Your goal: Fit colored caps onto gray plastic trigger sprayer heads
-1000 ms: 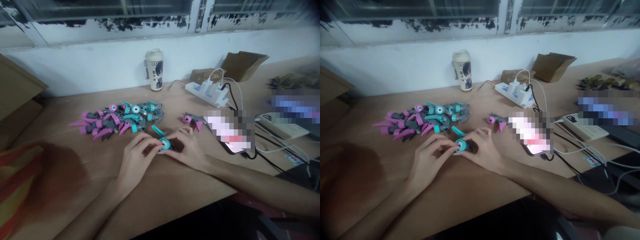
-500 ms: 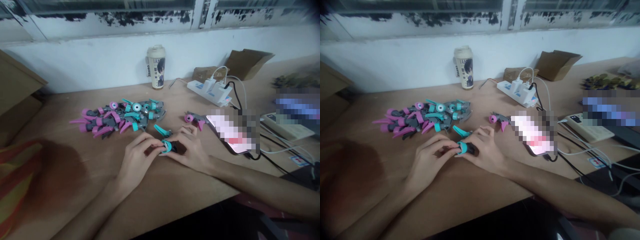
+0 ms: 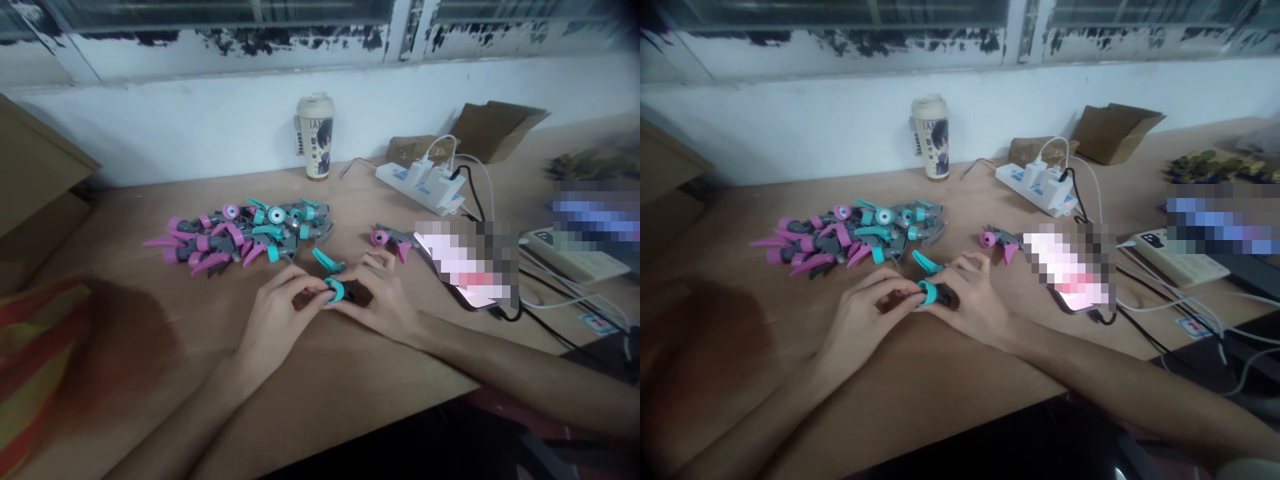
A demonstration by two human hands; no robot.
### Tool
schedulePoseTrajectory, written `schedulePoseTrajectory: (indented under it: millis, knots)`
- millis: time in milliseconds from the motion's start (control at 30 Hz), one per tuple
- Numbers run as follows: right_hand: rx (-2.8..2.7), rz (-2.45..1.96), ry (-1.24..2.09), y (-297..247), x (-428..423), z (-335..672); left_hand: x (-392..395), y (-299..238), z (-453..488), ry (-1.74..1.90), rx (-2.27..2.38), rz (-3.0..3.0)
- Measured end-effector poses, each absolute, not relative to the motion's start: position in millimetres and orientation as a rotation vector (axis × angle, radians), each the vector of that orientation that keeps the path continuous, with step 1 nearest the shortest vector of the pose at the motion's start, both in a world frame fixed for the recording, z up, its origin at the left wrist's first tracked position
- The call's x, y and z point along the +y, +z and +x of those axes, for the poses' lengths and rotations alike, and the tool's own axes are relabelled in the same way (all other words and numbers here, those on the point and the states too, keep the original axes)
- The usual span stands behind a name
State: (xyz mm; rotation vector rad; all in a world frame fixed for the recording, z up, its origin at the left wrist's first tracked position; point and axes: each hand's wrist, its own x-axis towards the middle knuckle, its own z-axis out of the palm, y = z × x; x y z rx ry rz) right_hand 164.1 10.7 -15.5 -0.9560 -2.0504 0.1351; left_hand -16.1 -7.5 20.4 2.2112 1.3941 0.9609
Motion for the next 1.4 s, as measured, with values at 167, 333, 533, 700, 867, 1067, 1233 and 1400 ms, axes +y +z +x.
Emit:
schedulePoseTrajectory:
  millis: [167, 333, 533, 700, 867, 1067, 1233, 1400]
  knots:
    - [-2.037, -0.941, 0.13, -16, 10, 165, -7, 16, -15, 0.968, 1.382, 2.124]
    - [-2.071, -0.95, 0.12, -16, 9, 163, -7, 10, -15, 0.978, 1.329, 2.102]
    - [-2.088, -0.963, 0.036, -22, 10, 159, -8, 10, -18, 0.921, 1.363, 2.237]
    - [-2.16, -0.937, -0.071, -24, 10, 161, -4, 2, -22, 0.839, 1.39, 2.059]
    - [-2.218, -0.97, -0.217, -3, 46, 162, 3, -5, -25, 1.012, 1.234, 1.583]
    - [-2.243, -1.114, -0.165, 32, 130, 127, 2, -8, -26, 1.107, 1.337, 1.629]
    - [-2.412, -1.12, -0.054, 37, 151, 103, 0, -7, -26, 0.975, 1.432, 1.928]
    - [-2.409, -1.098, 0.024, 39, 137, 149, 0, -8, -25, 0.973, 1.48, 2.096]
